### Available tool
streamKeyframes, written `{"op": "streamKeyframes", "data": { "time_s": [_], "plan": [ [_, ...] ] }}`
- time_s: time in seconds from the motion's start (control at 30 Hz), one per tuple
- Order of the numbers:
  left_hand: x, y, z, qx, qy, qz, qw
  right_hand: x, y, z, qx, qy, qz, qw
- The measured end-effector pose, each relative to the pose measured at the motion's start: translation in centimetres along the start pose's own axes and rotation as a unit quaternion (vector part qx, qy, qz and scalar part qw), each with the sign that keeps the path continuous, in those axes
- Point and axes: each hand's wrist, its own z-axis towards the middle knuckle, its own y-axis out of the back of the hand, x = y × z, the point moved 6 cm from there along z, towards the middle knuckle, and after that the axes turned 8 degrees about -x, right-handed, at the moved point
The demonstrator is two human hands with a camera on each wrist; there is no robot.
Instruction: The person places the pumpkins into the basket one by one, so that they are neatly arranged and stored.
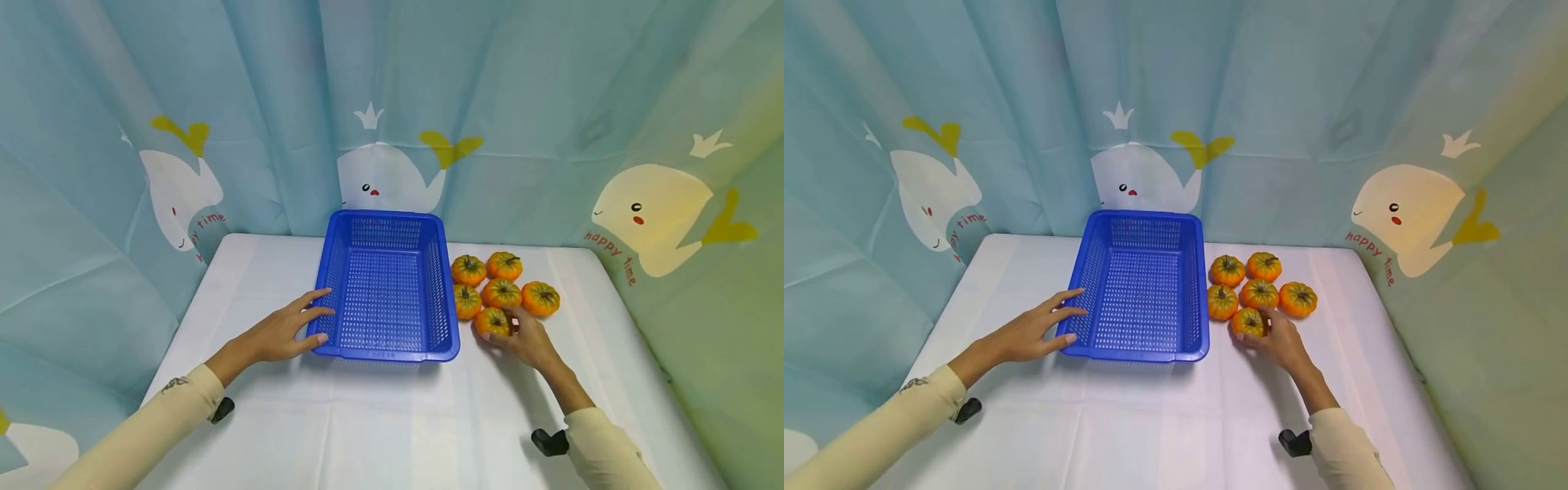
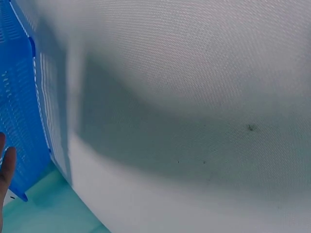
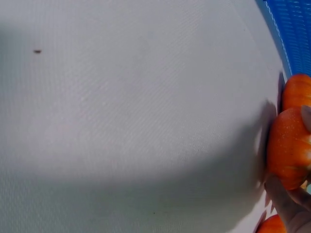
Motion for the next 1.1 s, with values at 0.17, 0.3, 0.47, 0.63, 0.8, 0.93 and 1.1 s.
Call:
{"op": "streamKeyframes", "data": {
  "time_s": [0.17, 0.3, 0.47, 0.63, 0.8, 0.93, 1.1],
  "plan": [
    [0.0, 0.1, 0.0, 0.0, -0.002, 0.003, 1.0, 0.2, 0.2, -0.1, 0.0, 0.013, -0.002, 0.9999],
    [0.2, 0.1, -0.1, 0.001, 0.001, 0.006, 1.0, 0.4, 0.5, 0.0, -0.002, 0.019, -0.002, 0.9998],
    [0.2, 0.1, -0.1, 0.0, 0.0, 0.003, 1.0, 0.6, 1.2, -0.1, -0.007, 0.026, 0.0, 0.9996],
    [0.2, 0.0, 0.0, 0.005, 0.0, 0.0, 1.0, 1.3, 2.4, 0.0, -0.017, 0.04, 0.005, 0.999],
    [0.1, 0.1, 0.1, 0.005, 0.001, -0.006, 1.0, 2.3, 3.6, 0.3, -0.007, 0.044, 0.015, 0.9989],
    [0.1, 0.0, 0.1, 0.008, 0.003, -0.006, 0.9999, 3.3, 4.3, 0.6, 0.009, 0.041, 0.012, 0.9991],
    [0.0, 0.1, 0.1, 0.009, 0.005, -0.009, 0.9999, 5.2, 5.3, 1.0, 0.029, 0.042, 0.008, 0.9987]
  ]
}}
